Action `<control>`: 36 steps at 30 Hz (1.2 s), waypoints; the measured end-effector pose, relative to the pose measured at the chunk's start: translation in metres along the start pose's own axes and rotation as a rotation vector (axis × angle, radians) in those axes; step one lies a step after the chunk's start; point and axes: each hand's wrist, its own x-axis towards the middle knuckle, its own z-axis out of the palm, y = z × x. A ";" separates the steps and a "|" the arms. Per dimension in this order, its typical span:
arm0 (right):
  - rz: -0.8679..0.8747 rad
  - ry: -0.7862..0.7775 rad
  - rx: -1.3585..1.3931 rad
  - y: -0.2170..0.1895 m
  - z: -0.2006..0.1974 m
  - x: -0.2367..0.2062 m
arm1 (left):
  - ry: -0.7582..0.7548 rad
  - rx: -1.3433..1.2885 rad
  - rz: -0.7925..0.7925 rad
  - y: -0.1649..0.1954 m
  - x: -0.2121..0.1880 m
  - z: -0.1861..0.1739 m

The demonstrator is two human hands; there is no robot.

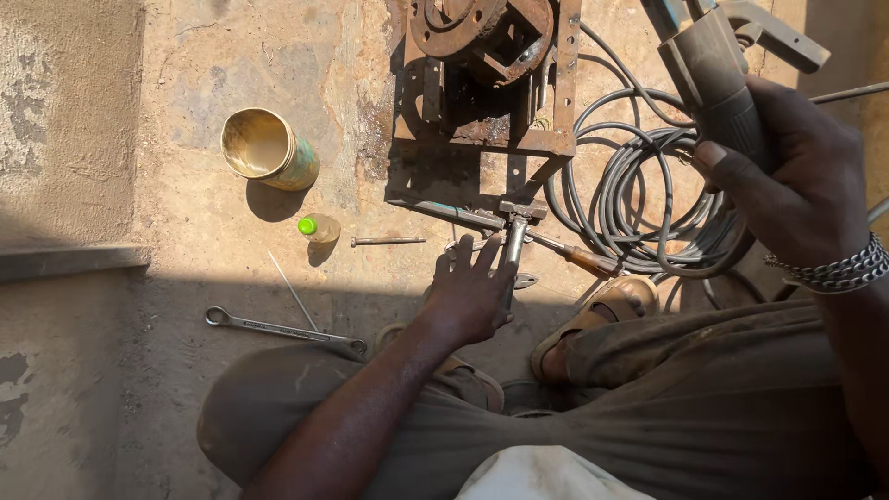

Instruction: The person sits on the ground and arc-welds a rusty metal pump housing using a welding electrode holder, striking arcs that produce sparks. Between welds they reposition the housing, adjust the electrode, and turn the workpiece to weld different spots.

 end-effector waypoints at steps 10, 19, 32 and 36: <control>-0.137 -0.020 -0.221 -0.004 0.006 0.013 | -0.199 -0.039 0.008 -0.003 0.002 -0.008; -0.002 -0.086 0.017 -0.005 0.016 0.011 | -0.293 -0.102 -0.028 -0.014 0.002 -0.006; 0.237 0.061 0.489 0.082 -0.005 -0.016 | -0.319 -0.237 -0.405 -0.070 0.033 0.059; 0.166 0.055 0.506 0.061 -0.010 -0.020 | -0.313 -0.231 -0.329 -0.062 0.040 0.062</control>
